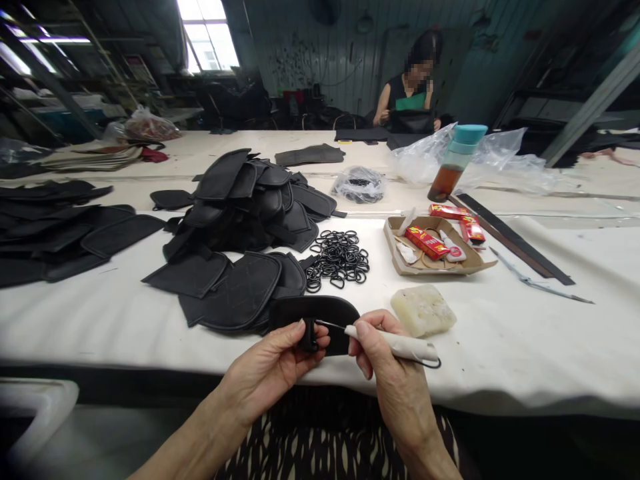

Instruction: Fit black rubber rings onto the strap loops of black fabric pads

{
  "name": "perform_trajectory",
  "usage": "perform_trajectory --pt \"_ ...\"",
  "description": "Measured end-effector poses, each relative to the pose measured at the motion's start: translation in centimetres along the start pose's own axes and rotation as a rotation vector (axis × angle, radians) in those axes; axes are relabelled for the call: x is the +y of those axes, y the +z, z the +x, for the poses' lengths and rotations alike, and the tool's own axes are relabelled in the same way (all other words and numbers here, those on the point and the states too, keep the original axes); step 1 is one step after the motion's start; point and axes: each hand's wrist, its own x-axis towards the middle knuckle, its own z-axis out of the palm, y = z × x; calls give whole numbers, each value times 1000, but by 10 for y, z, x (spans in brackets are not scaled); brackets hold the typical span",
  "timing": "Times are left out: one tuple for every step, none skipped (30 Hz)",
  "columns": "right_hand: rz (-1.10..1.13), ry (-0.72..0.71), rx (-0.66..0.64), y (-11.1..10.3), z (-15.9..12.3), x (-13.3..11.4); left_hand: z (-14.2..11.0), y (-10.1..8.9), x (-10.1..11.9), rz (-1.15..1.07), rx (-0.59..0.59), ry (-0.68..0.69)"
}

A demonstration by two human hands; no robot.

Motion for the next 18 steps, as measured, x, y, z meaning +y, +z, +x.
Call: perform_trajectory --pt "1 1 -2 0 0 1 0 -1 0 -3 -2 -1" --pt "3 4 -5 1 1 1 1 -1 0 -3 -3 -2" --pt "5 7 -7 2 1 2 1 -2 -1 -3 -7 -3" --pt "8 9 -7 3 1 2 1 -2 -1 -3 -15 -2" --pt "12 11 -6 4 2 2 1 -3 -1 -3 -26 2" --pt "16 14 -4 6 2 2 1 -3 -1 -3 -40 5" --pt "17 15 -1 7 2 3 1 -4 -2 -4 -52 10" --pt "14 14 2 8 2 3 1 -5 -2 -5 -63 16" --pt "9 11 7 9 2 3 2 -5 -2 -7 -69 20" --pt "3 7 10 10 2 2 2 -5 -2 -8 -71 22" --pt "-4 4 14 10 2 2 2 -5 -2 -9 -70 23" --pt "-9 3 16 10 2 2 2 -5 -2 -10 -66 23" --pt "-11 2 18 10 2 2 2 -5 -2 -12 -61 23" --pt "-12 2 19 9 2 3 2 -4 -2 -13 -54 23" --pt "-14 4 19 9 2 3 2 -4 -2 -15 -48 22" --pt "-18 5 17 9 2 3 2 -3 -2 -16 -44 21" --pt "-24 5 16 10 3 3 1 -3 -2 -17 -41 21" --pt "-30 4 15 10 3 4 1 -2 -2 -17 -41 20"
